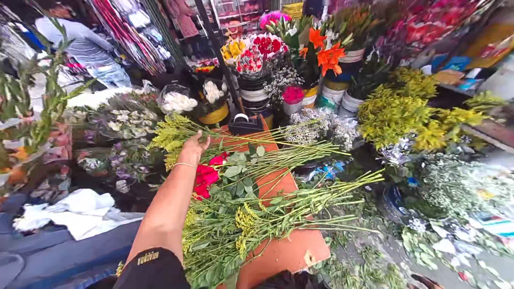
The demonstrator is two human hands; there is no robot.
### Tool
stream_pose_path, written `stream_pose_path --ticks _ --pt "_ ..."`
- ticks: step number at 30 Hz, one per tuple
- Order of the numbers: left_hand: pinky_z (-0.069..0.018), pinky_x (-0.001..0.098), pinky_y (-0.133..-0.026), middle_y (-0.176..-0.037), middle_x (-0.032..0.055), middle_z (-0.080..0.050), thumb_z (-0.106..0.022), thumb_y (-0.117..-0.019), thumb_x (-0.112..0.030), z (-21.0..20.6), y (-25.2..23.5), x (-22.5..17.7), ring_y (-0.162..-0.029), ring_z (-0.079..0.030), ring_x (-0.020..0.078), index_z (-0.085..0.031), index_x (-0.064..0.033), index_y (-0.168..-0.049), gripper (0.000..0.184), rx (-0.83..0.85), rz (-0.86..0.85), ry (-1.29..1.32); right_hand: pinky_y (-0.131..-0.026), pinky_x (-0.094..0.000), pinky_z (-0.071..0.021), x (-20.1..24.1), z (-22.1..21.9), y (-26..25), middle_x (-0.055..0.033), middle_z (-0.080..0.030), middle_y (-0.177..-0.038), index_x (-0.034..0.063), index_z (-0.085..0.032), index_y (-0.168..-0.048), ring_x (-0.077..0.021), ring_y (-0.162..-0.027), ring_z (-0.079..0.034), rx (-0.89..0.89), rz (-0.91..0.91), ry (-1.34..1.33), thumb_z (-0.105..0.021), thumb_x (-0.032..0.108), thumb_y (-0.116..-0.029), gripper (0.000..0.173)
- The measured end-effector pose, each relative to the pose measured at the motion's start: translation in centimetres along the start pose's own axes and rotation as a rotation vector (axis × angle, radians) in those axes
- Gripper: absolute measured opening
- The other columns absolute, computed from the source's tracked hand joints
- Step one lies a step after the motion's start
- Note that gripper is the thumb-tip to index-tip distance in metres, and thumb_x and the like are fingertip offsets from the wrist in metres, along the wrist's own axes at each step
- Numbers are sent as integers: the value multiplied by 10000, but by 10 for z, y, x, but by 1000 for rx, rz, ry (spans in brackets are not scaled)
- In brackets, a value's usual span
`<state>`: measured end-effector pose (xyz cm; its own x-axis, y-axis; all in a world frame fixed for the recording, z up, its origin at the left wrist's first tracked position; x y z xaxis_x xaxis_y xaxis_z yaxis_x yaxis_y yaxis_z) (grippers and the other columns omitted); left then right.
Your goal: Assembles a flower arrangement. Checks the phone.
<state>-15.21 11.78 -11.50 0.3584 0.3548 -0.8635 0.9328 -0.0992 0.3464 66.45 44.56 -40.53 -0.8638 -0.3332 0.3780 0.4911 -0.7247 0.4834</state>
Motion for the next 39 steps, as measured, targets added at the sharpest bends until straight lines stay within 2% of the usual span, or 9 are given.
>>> stream_pose_path --ticks 2,8,12,15,23,28,34,37,39 --pt "-584 400 -907 -1487 193 -448 -614 -1023 -232 -5 16 25 -1206 -609 300 -337 -105 -1532 593 27 93 -130 -1021 -731 -420 47 40 9 -356 -612 -1299 -9 -695 -1263 -557 -1215 -578 -93 26 20 -725 231 -966 383" --pt "-597 290 -774 -1115 68 -683 -544 -1061 -277 -4 127 -8 -891 -704 154 -514 -72 -1345 351 360 37 -438 -873 -641 -514 250 142 33 -299 -666 -1145 -8 -675 -1231 -463 -992 -669 -420 520 7 -547 300 -1051 379" --pt "-595 278 -786 -1184 3 -682 -488 -1074 -168 36 206 -39 -925 -694 115 -569 -121 -1321 264 583 -258 -549 -894 -459 -542 395 105 50 -214 -690 -1115 64 -746 -1145 -323 -1013 -676 -343 1024 -68 -604 262 -1028 270" --pt "-585 245 -776 -1108 3 -705 -504 -1054 -124 77 256 -20 -851 -680 85 -649 -97 -1240 238 662 -323 -535 -918 -600 -466 458 42 43 -194 -660 -1202 115 -745 -1142 -407 -1118 -609 -207 1245 59 -635 270 -1001 237" --pt "-540 179 -631 -882 -38 -736 -584 -1033 -179 133 341 89 -673 -619 -12 -741 -24 -1101 231 910 -156 -690 -948 -470 -527 498 87 75 -232 -638 -1168 -7 -654 -1085 -353 -1111 -635 -313 1314 -88 -521 232 -1073 275" --pt "-492 161 -590 -864 -3 -733 -575 -1045 -172 111 368 149 -624 -573 -24 -747 -5 -1094 245 1008 -86 -758 -1070 -707 -352 497 14 39 -238 -612 -1306 46 -738 -1031 -469 -1295 -523 -139 1352 133 -608 253 -1009 246" --pt "-501 182 -625 -886 21 -733 -572 -1045 -198 98 384 168 -651 -582 -6 -745 -14 -1118 263 1072 -121 -846 -959 -374 -514 475 117 78 -239 -665 -1129 -39 -712 -1098 -267 -1088 -645 -554 1294 -374 -557 185 -1053 276" --pt "-527 188 -645 -898 4 -739 -585 -1040 -193 84 375 160 -672 -610 1 -740 -29 -1150 250 1008 -174 -812 -904 -261 -560 459 151 68 -47 -705 -987 -65 -662 -1091 -38 -947 -670 -502 1230 -667 -484 134 -1067 268" --pt "-538 189 -646 -911 -4 -741 -591 -1033 -168 73 367 156 -672 -616 4 -742 -38 -1146 229 982 -247 -781 -872 -293 -583 451 160 55 29 -717 -940 -17 -640 -1117 -42 -889 -683 -388 1208 -878 -404 122 -1079 277"
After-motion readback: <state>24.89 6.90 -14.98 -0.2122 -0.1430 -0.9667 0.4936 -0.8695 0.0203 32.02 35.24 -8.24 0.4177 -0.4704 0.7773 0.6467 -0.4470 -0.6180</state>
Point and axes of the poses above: each hand's wrist, its own y-axis away from the middle knuckle, its own z-axis out of the back of the hand, x = y × z, the point moved 8 cm from there along -y, towards the middle knuckle
